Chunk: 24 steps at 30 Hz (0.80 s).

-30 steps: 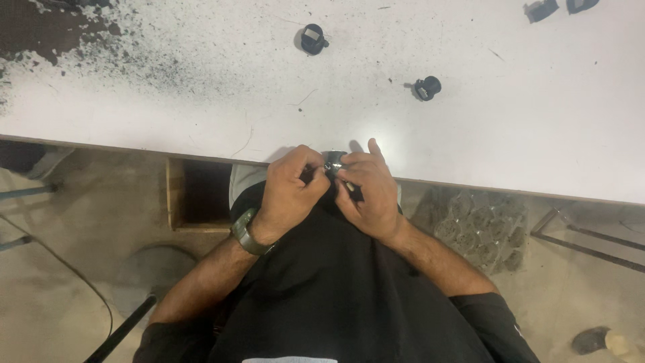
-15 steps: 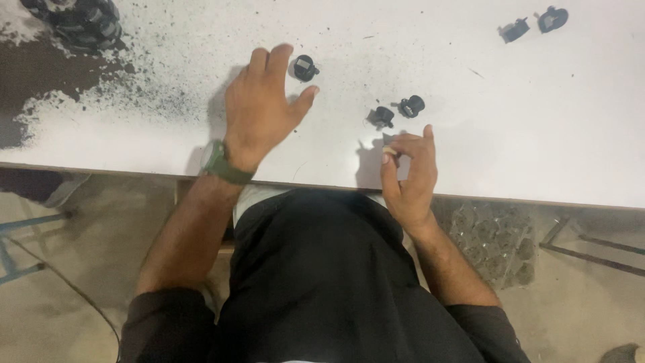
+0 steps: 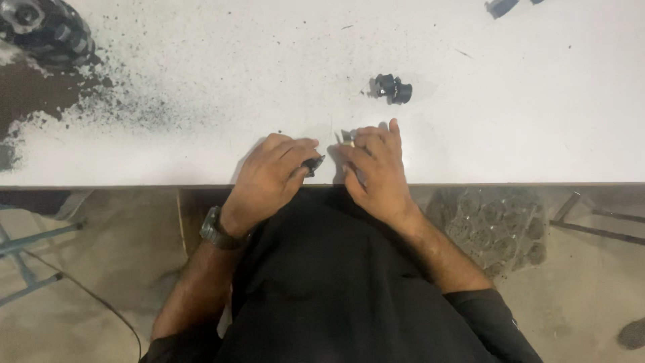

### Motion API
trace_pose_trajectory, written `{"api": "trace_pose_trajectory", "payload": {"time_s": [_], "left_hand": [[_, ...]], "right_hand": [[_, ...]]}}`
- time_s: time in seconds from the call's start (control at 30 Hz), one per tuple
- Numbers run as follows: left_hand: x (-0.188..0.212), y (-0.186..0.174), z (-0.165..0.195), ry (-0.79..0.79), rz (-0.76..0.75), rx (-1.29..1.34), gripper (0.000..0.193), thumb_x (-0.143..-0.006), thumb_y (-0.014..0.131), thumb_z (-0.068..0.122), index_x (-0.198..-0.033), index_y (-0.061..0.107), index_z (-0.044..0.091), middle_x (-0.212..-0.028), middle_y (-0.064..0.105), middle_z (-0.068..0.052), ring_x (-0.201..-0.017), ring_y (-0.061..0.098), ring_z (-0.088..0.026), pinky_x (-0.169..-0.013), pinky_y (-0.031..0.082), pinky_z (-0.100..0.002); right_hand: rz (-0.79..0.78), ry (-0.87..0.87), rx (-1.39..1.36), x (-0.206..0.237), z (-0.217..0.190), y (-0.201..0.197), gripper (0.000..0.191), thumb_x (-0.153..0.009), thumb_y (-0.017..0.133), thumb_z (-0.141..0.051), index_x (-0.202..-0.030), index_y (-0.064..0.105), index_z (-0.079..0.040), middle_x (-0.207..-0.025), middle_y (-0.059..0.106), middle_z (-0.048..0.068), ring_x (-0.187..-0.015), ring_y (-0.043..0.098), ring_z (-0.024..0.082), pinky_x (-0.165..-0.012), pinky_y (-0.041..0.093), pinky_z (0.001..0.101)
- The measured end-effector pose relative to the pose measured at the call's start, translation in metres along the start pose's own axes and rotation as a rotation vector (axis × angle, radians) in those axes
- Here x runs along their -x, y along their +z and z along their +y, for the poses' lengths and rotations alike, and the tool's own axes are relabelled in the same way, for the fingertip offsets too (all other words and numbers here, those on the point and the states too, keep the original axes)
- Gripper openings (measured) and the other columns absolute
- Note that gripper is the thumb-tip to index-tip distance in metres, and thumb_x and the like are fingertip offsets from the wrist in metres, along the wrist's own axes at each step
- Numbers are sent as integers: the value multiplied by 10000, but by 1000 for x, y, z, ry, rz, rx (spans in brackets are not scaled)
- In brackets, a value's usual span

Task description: The person sits at a white table and assembles small black plastic parts onto toothed plastic hubs, pressing each piece into place by hand and setting finished hubs aside while picking new parts from a pile on the table.

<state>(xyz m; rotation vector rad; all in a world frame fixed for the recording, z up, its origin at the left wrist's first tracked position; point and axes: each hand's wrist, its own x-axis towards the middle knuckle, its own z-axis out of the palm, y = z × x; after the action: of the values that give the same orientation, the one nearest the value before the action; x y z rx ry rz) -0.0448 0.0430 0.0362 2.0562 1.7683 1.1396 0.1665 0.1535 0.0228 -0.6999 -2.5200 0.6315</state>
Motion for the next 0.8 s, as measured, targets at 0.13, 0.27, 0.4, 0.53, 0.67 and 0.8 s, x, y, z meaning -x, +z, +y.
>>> {"api": "trace_pose_trajectory", "payload": {"time_s": [0.13,0.27,0.4,0.53,0.67,0.8], "left_hand": [[-8,-9,-1,-124,-170,-26,301,-887,682,27,-1146,756,162,-1067,676,-32,-964,626,-239,-853,526,-387],[-12,-5,5,-50,-210,10,411,-810,679,25,-1211,724,102,-1159,685,-45,-1059,617,-267,-908,510,-416],[-3,9,11,-83,-107,-3,516,-761,800,168,-1242,678,27,-1199,641,-130,-1140,578,-328,-944,449,-483],[3,23,10,-44,28,-115,381,-841,730,52,-1220,692,59,-1306,646,-77,-1271,579,-300,-1054,449,-457],[6,21,5,-99,-47,-143,311,-882,718,28,-1164,755,153,-1219,649,-57,-1181,587,-248,-1007,453,-439],[7,11,4,-86,-128,-134,365,-914,690,6,-1218,761,194,-1192,668,-9,-1188,592,-222,-1049,455,-420]], "right_hand": [[-77,-58,13,-13,-5,-1,515,-775,848,-186,-1255,687,-92,-1154,512,112,-1280,446,355,-1189,176,697],[-70,-69,71,-12,-3,-2,514,-788,869,-183,-1263,690,-101,-1190,518,99,-1306,453,344,-1226,190,686],[-28,-86,74,-8,2,4,329,-813,867,-161,-1112,733,-121,-1141,567,56,-1255,507,291,-1246,203,668],[-7,-138,62,-7,2,7,202,-830,857,-149,-994,746,-112,-1079,604,43,-1187,556,254,-1244,207,665],[-78,-206,-88,11,2,-6,187,-810,861,-210,-948,751,-147,-1023,607,7,-1214,582,225,-1266,192,651],[-12,-198,-213,26,21,-30,179,-876,759,-261,-1002,741,-135,-1074,632,21,-1245,581,227,-1306,131,667]]}}
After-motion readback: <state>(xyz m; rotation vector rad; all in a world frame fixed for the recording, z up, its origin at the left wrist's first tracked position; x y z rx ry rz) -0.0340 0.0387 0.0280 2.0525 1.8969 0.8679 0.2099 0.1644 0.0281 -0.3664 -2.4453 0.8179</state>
